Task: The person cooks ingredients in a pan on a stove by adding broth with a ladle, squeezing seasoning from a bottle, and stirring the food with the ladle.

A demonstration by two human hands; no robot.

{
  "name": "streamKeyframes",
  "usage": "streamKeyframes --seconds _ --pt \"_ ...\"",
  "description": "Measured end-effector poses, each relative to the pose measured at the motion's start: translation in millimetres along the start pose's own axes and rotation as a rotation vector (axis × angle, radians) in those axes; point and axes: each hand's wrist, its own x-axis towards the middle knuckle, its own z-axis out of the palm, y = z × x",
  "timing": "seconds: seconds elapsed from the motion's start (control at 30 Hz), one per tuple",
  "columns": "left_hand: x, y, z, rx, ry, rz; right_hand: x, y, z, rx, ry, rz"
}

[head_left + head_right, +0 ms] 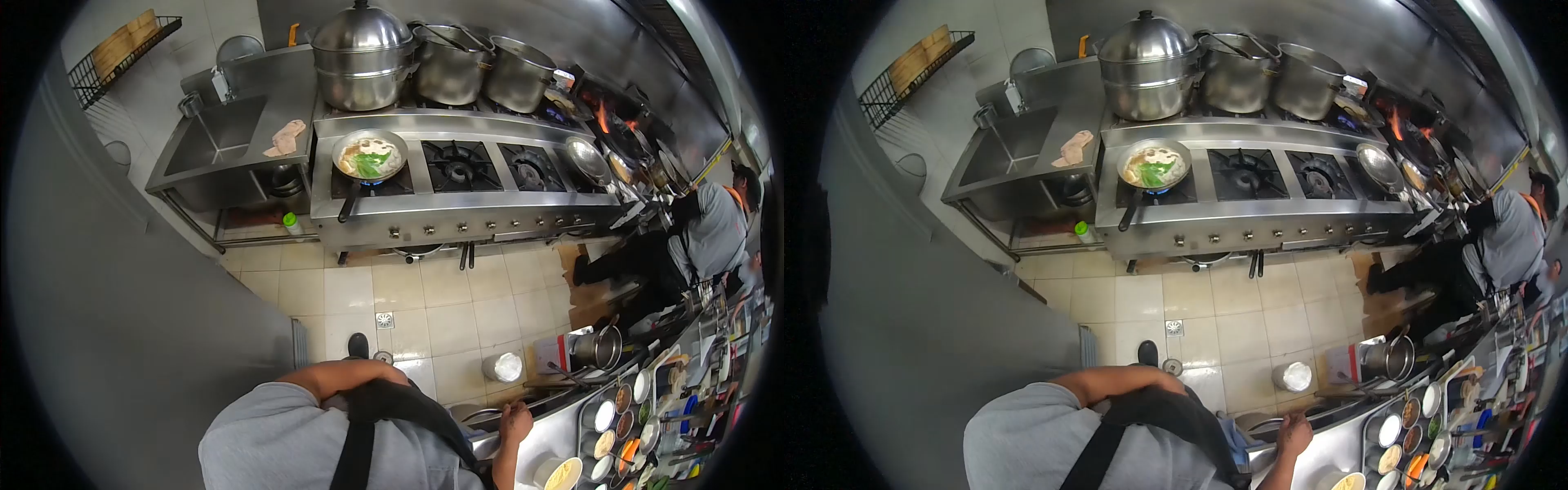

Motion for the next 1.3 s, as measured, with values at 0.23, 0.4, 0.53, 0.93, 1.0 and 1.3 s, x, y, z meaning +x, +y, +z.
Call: streamKeyframes --seconds 0.23,0.4,0.53,0.93,1.0,1.3 --pt "-71.5 -10.4 -85.6 -0.09 0.082 -0.082 0.7 7.9 15.6 -0.046 0.083 0.029" --pt "-124.7 -41.1 -128.3 -0.12 0.164 -0.06 17.4 9.4 38.0 -0.299 -0.035 0.227" --pt "-140.2 -74.6 -148.8 -0.331 0.173 0.025 70.6 54.5 135.1 0.283 -0.185 0.527" --pt "-191.3 -104.0 -204.3 -0.205 0.443 -0.089 399.3 -324.5 53.4 0.807 -0.264 -0.265" --pt "-194.7 -98.1 -219.2 -0.256 0.504 -0.102 482.0 -392.4 45.2 0.714 -0.027 -0.539" --pt "-176.4 -61.7 -278.7 -0.403 0.716 -0.151 669.4 -701.5 -95.4 0.637 0.649 -0.823"
